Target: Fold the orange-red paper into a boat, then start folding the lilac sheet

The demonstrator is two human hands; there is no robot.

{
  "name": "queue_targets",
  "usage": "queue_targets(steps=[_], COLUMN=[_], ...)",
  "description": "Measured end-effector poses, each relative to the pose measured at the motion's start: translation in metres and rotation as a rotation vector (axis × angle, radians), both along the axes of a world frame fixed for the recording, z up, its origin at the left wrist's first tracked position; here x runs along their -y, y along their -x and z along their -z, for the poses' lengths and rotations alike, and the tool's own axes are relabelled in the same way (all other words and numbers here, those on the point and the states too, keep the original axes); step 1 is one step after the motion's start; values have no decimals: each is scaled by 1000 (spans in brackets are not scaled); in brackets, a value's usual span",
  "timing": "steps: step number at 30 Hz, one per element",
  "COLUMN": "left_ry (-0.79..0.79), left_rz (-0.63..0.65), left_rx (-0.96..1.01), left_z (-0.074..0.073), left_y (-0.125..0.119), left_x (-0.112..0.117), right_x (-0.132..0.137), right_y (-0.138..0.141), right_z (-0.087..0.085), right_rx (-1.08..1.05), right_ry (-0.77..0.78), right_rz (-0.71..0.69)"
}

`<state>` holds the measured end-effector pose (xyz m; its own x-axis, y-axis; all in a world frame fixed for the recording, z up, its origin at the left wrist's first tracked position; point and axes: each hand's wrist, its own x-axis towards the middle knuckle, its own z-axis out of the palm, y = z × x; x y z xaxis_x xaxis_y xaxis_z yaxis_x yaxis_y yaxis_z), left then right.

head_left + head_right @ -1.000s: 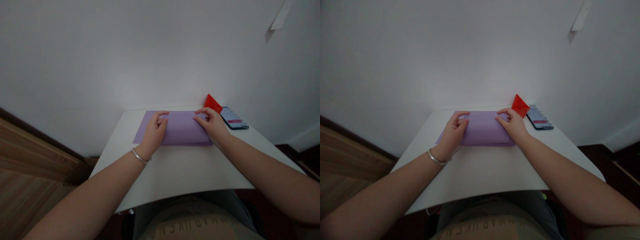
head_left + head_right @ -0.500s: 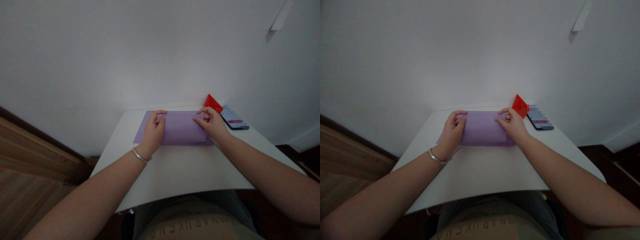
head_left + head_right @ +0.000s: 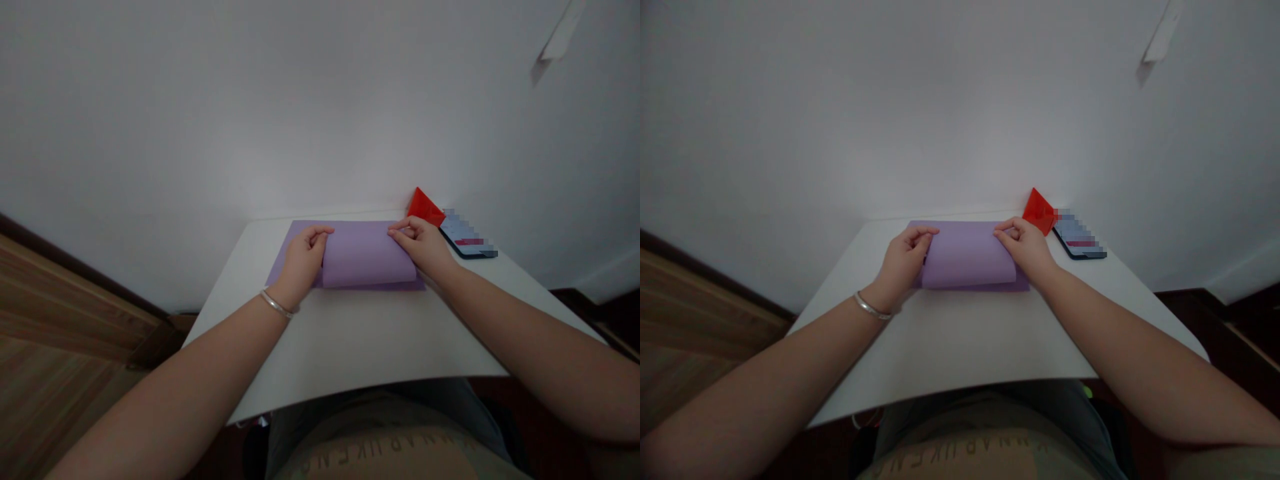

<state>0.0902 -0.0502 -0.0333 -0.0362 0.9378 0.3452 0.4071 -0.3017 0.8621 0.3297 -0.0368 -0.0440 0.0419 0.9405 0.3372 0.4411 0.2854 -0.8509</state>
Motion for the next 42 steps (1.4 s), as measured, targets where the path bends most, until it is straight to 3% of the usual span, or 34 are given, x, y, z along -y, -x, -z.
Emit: queue_targets(steps=[3, 8, 22, 31, 42], left_ry=[-52, -128, -260, -270, -301], left_rz=[-21, 83, 166, 181, 192], left_rx=[-146, -465, -1031, -1113, -1141], left_z=[4, 6, 10, 16, 20], left_y=[5, 13, 15, 17, 18], left_x=[-6, -9, -18, -21, -24], right_x=[-3, -13, -23, -27, -24], right_y=[-1, -1, 5, 5, 9], right_z=[0, 0, 6, 8, 7], right_rx=[137, 362, 828, 924, 956], right_ry=[-14, -36, -102, -96, -22], right_rz=[-1, -47, -95, -144, -104])
